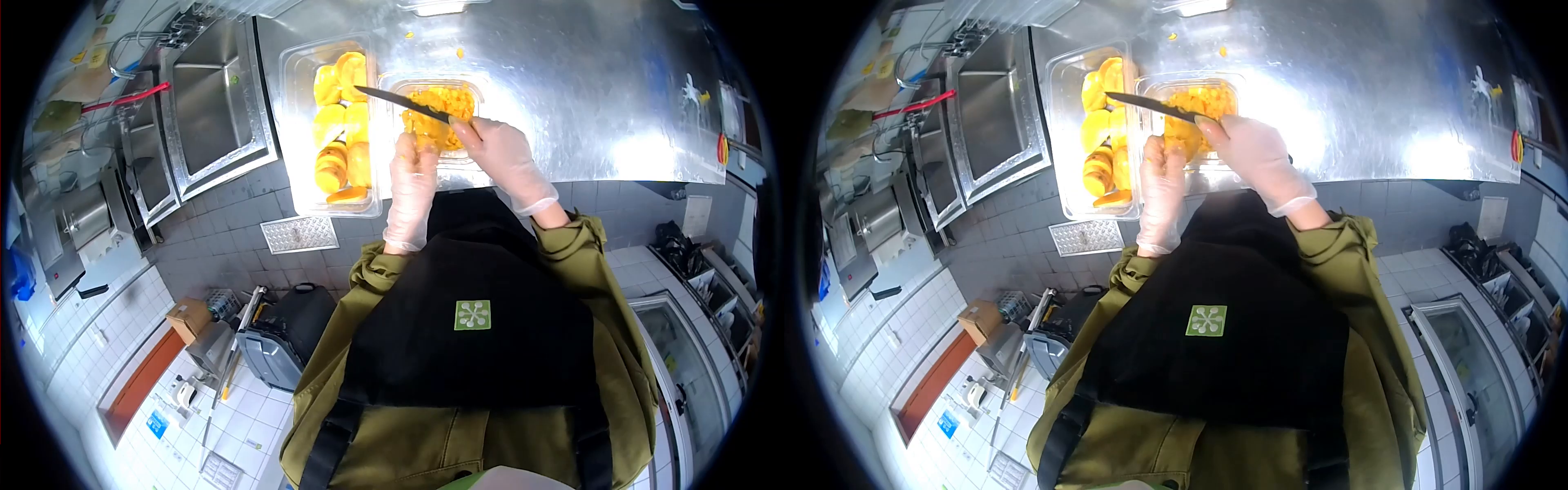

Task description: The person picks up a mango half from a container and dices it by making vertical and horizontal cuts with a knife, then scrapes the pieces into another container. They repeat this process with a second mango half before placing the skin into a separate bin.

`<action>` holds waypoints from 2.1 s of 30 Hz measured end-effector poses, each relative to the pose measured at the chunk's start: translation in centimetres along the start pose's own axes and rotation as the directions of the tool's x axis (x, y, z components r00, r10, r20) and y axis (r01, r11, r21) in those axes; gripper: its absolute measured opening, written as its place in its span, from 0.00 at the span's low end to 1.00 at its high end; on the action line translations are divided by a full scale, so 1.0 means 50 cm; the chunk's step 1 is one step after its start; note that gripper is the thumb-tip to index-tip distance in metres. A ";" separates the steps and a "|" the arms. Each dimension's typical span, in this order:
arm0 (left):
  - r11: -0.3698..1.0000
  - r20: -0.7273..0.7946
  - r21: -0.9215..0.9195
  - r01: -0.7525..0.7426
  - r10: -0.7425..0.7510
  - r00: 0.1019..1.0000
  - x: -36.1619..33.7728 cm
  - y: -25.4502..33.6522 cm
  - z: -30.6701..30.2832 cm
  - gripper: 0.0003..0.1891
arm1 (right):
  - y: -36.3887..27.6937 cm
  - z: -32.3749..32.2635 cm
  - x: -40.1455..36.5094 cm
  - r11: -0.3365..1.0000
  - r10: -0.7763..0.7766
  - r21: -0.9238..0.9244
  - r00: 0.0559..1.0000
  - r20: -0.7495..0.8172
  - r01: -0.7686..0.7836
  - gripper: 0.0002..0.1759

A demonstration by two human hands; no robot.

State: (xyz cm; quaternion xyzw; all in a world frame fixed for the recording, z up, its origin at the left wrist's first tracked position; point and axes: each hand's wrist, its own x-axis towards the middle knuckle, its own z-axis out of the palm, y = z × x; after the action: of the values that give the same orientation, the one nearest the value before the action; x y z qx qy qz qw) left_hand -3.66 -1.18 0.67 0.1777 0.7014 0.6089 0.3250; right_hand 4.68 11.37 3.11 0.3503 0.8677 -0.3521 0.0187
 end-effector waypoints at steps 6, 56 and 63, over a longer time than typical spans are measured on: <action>0.894 -0.006 -0.413 0.177 -0.197 0.980 0.010 -0.023 -0.004 0.03 | 0.010 0.002 -0.023 0.997 -0.078 0.038 0.990 0.120 0.074 0.28; 0.578 0.016 -0.806 0.127 -0.193 0.981 -0.004 -0.009 -0.024 0.10 | 0.024 0.001 -0.050 0.655 0.152 0.725 0.977 0.150 -0.213 0.28; 0.438 0.096 -0.879 0.186 -0.219 0.971 0.006 -0.014 -0.030 0.24 | 0.004 0.026 -0.060 0.891 -0.135 0.421 0.985 -0.110 0.169 0.22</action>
State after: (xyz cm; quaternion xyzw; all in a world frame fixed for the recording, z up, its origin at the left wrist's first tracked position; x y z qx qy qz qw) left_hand -4.78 -2.24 -0.02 -0.1106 0.3068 0.8426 0.4287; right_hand 6.81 8.88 2.86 0.2903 0.7939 -0.5206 -0.1200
